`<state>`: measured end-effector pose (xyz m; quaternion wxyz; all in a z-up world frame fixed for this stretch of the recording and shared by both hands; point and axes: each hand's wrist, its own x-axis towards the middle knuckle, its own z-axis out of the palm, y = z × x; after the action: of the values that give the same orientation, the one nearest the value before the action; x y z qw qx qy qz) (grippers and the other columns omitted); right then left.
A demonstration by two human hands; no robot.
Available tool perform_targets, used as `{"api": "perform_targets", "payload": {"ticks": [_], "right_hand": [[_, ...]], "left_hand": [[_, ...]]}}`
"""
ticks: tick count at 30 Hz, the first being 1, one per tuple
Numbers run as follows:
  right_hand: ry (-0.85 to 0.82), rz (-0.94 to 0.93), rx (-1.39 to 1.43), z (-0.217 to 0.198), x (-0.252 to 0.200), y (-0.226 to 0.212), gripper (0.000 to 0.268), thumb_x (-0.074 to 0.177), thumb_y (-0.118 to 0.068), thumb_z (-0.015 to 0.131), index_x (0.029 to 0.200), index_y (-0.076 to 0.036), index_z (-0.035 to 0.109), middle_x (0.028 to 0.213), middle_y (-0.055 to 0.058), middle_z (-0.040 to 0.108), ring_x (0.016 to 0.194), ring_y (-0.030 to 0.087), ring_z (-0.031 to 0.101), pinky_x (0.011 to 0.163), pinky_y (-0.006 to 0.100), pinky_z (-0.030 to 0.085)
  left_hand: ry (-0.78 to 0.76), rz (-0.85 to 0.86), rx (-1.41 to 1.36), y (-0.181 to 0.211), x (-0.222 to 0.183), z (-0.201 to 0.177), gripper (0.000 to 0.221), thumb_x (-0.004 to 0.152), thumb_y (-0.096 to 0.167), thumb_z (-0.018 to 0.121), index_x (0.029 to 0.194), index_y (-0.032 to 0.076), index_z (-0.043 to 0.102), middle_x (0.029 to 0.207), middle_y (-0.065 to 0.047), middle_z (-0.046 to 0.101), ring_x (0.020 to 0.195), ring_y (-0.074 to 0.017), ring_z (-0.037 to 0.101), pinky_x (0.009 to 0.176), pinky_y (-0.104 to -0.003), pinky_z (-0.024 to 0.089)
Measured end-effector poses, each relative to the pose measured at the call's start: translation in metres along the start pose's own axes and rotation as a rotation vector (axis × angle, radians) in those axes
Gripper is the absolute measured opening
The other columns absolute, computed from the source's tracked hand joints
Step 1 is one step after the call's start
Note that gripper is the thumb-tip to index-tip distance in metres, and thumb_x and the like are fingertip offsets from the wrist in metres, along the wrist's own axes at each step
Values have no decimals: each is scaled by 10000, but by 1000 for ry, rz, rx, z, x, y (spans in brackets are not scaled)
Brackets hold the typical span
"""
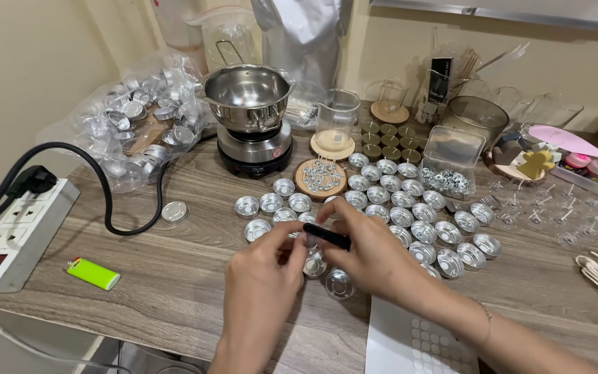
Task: Applying adhesive stickers to the bottom of metal tealight candle cups using a tool.
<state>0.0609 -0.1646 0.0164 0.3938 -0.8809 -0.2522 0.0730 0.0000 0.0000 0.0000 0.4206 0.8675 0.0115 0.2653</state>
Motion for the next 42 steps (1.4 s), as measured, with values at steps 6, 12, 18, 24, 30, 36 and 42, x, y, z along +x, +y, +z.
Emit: {"api": "perform_targets", "payload": {"ticks": [6,12,18,24,30,36,42], "right_hand": [[-16,114,-91,-13,4,-21,205,821,-133,734,1020,-89,750,827,76,830,699,147,791,672,300,609],[-18,-61,-149,2,4,-13,220,837,-199,729,1023,-100,791,779,73,817,570,146,717,539,331,581],[-95,177,-108,-11,7,-29,395,887,-411,710,1209,-182,724,922,29,818,556,139,717,551,298,613],[-34,166,-188,-21,8,-21,407,869,-364,722,1241,-201,723,883,51,839,604,107,730,602,347,592],[-69,406,-323,-35,4,-46,330,948,-413,687,1230,-244,715,894,45,819,593,222,627,632,381,525],[50,236,-298,-43,4,-24,341,875,-388,727,1169,-220,774,871,8,822,613,156,709,627,344,575],[85,-56,-131,-33,-3,3,269,842,-237,723,1093,-186,805,908,-9,843,719,118,736,658,317,635]], "left_hand": [[-69,-114,-96,2,-2,-10,230,830,183,744,1040,122,814,839,-94,817,688,-186,810,611,-301,634],[-36,-140,-31,-8,-12,-15,224,798,167,756,994,84,822,929,-93,806,689,-190,799,633,-314,633],[58,-277,220,-45,-15,-39,210,818,235,785,971,94,816,908,-101,795,717,-246,791,701,-368,626],[-111,-419,358,-46,-5,-50,255,868,352,752,976,138,838,897,-130,784,790,-344,769,801,-431,605],[106,-45,551,-104,40,-70,334,919,168,648,1239,93,711,1167,-214,717,988,-404,712,850,-506,557],[-13,48,688,-139,56,-66,363,863,143,675,1222,159,724,1176,-196,692,1032,-407,674,895,-481,551],[-242,-566,-261,-42,33,-80,504,969,324,597,1469,264,595,1092,-131,768,917,-271,699,841,-380,574]]}}
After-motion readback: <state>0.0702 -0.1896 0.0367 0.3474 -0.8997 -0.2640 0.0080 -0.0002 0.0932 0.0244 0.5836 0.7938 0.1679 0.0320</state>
